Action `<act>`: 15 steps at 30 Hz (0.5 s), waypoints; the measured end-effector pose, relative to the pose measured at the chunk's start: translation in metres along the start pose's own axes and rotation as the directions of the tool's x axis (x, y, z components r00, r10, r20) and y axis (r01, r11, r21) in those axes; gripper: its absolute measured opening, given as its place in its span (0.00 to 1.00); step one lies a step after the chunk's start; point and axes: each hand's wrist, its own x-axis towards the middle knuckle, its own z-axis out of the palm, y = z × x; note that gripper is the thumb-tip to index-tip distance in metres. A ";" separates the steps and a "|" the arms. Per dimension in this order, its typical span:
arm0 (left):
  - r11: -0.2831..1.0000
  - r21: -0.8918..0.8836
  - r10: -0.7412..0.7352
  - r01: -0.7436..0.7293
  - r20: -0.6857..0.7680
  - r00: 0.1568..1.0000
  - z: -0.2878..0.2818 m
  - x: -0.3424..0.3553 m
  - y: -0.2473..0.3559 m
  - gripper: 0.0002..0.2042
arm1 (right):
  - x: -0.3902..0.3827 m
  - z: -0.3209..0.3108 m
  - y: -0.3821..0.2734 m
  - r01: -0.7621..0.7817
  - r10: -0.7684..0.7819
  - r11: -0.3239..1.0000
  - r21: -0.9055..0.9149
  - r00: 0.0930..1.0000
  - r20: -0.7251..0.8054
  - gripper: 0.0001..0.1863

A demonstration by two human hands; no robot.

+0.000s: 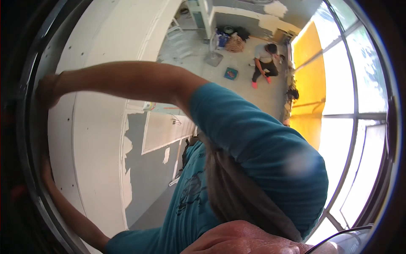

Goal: The person works on electrical wiring within an open ceiling framework, using hands to manipulate and secure wires and small components.

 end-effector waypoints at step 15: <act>0.968 -0.061 0.235 -0.242 -0.108 0.966 -0.074 -0.095 0.212 0.21 | -0.058 -0.124 -0.060 -0.042 -0.030 0.945 0.326 0.977 0.213 0.23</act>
